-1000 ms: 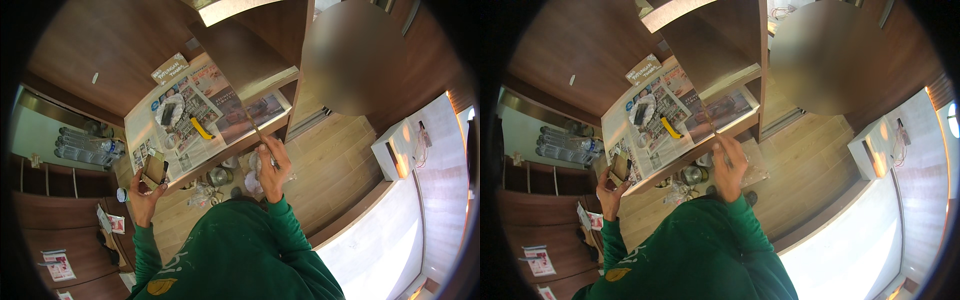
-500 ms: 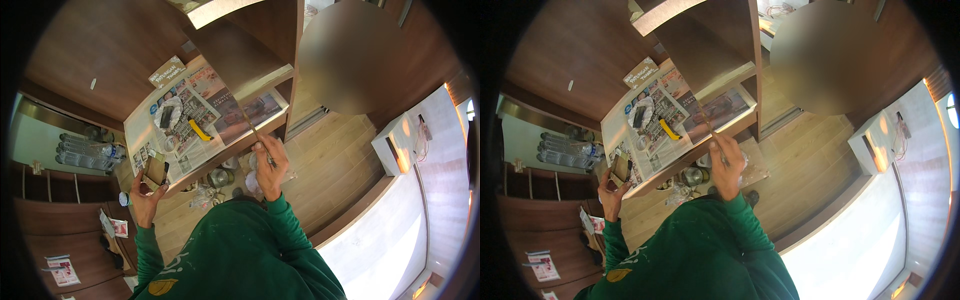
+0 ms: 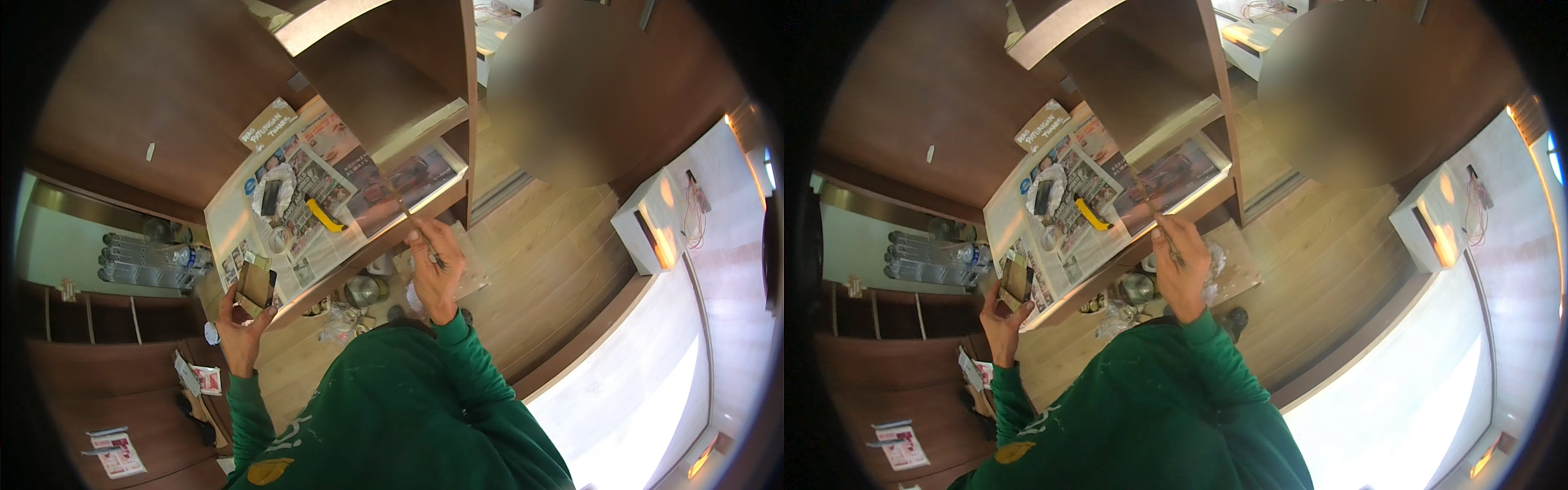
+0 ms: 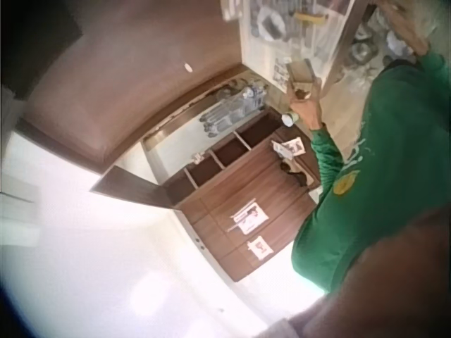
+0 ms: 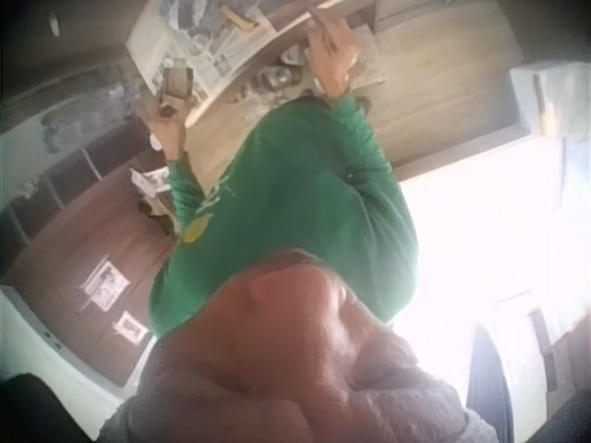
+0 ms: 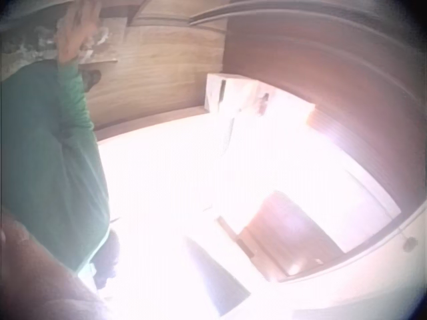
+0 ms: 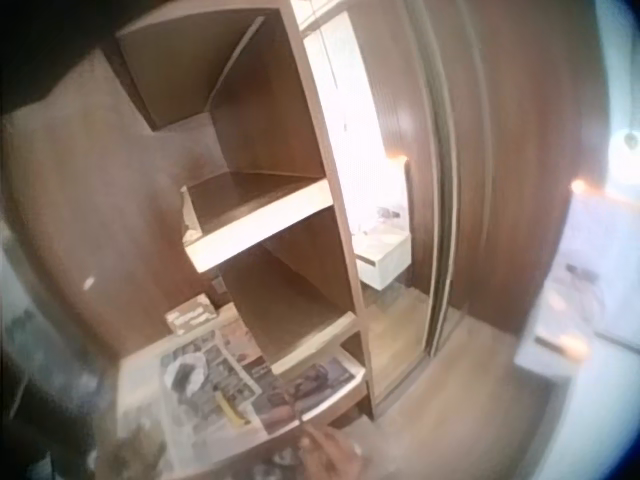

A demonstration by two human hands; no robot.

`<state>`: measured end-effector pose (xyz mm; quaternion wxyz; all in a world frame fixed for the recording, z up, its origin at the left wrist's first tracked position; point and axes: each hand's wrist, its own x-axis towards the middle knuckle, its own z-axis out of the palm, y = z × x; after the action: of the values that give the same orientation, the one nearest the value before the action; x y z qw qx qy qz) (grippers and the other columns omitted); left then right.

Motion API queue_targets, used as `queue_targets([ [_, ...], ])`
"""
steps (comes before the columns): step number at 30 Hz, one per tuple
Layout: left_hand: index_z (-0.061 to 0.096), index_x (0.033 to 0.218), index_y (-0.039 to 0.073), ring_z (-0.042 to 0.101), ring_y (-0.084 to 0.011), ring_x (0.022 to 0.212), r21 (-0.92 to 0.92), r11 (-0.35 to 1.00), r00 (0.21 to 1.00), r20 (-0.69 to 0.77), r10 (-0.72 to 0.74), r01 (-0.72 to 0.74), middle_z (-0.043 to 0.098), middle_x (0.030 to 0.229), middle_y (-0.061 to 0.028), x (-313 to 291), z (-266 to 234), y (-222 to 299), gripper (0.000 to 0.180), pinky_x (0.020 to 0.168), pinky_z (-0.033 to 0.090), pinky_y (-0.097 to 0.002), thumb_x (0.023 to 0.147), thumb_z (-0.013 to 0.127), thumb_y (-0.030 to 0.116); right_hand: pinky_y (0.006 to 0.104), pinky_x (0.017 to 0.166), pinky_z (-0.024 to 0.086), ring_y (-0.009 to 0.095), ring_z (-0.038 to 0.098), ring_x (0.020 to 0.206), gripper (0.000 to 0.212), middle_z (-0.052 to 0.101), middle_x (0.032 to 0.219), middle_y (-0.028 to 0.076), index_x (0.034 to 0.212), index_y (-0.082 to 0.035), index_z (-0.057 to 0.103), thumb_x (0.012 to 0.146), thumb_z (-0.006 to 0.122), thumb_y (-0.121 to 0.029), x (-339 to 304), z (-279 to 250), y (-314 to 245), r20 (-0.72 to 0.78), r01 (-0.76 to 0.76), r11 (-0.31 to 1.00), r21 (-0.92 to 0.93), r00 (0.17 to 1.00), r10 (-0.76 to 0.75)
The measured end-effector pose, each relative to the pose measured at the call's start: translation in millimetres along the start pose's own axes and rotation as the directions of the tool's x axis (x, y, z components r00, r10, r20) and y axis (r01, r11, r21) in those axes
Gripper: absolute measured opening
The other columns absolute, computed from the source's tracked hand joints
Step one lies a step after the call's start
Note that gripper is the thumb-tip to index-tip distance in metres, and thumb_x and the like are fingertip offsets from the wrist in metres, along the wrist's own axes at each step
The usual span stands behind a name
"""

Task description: The person wipes a wooden cabinet with a cloth, then uses a paintbrush to apply a substance to the cabinet edges. The person also uses a utility knife to scrape or trim the cabinet surface. The actions occur in a room with a bed, fan, and large windows.

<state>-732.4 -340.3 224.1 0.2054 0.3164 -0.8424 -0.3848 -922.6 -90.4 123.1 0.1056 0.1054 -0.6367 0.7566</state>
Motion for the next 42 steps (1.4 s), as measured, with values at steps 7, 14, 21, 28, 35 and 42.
queue_targets([
  [7,0.046,0.137,-0.013,0.068,-0.0185,0.091,0.029,0.999,1.0,0.027,-0.014,0.013,0.072,0.1,-0.0163,1,0,3,0.079,0.082,0.053,-0.0299,0.071,0.083,0.01,0.0277,0.08,0.052,0.018,0.065,0.091,0.021,0.068,0.107,0.014,0.112,0.002,0.07,0.093,0.064,-0.002,-22,-20,7,-0.013,-0.027,0.998,-0.056,1.0,0.027],
  [14,0.041,0.138,-0.016,0.063,-0.0227,0.107,-0.037,0.998,0.995,0.089,-0.038,0.042,0.065,0.119,-0.0219,1,9,21,0.077,0.096,0.048,-0.033,0.074,0.081,0.002,0.0273,0.076,0.051,0.017,0.064,0.087,0.019,0.067,0.1,0.01,0.111,0.0,0.071,0.092,0.066,-0.004,-24,-22,18,-0.08,-0.083,0.996,0.026,0.993,0.085],
  [21,0.04,0.138,-0.016,0.063,-0.0229,0.109,0.028,1.0,0.992,0.123,-0.017,0.014,0.064,0.121,-0.0217,1,13,33,0.076,0.097,0.047,-0.034,0.075,0.079,-0.002,0.0273,0.07,0.05,0.016,0.063,0.082,0.02,0.067,0.101,0.009,0.112,-0.002,0.071,0.092,0.067,-0.004,-18,-12,25,-0.063,-0.057,0.995,0.08,0.996,0.062],
  [28,0.039,0.139,-0.015,0.062,-0.0224,0.11,0.001,0.999,0.99,0.137,-0.041,0.041,0.064,0.122,-0.0214,-1,13,28,0.076,0.098,0.047,-0.0337,0.076,0.079,-0.003,0.0274,0.072,0.051,0.016,0.063,0.084,0.022,0.066,0.103,0.009,0.113,-0.002,0.071,0.092,0.067,-0.002,-14,-7,23,-0.056,-0.042,0.993,0.113,0.997,0.049],
  [35,0.037,0.142,-0.015,0.063,-0.023,0.109,-0.017,0.999,0.992,0.113,-0.048,0.051,0.064,0.121,-0.0216,-5,12,24,0.081,0.097,0.048,-0.0334,0.076,0.08,0.0,0.0298,0.073,0.052,0.025,0.066,0.083,0.021,0.065,0.101,0.013,0.111,0.0,0.069,0.09,0.068,-0.002,-12,-4,22,-0.073,-0.013,0.991,0.132,0.997,0.022],
  [42,0.039,0.141,-0.015,0.065,-0.0225,0.106,0.026,0.995,0.992,0.075,-0.099,0.098,0.066,0.118,-0.0212,-6,9,20,0.082,0.093,0.05,-0.0324,0.073,0.082,0.002,0.0296,0.074,0.052,0.024,0.066,0.084,0.021,0.065,0.101,0.013,0.111,0.0,0.07,0.09,0.068,-0.002,-10,-3,20,-0.085,-0.015,0.995,0.1,0.996,0.023],
])
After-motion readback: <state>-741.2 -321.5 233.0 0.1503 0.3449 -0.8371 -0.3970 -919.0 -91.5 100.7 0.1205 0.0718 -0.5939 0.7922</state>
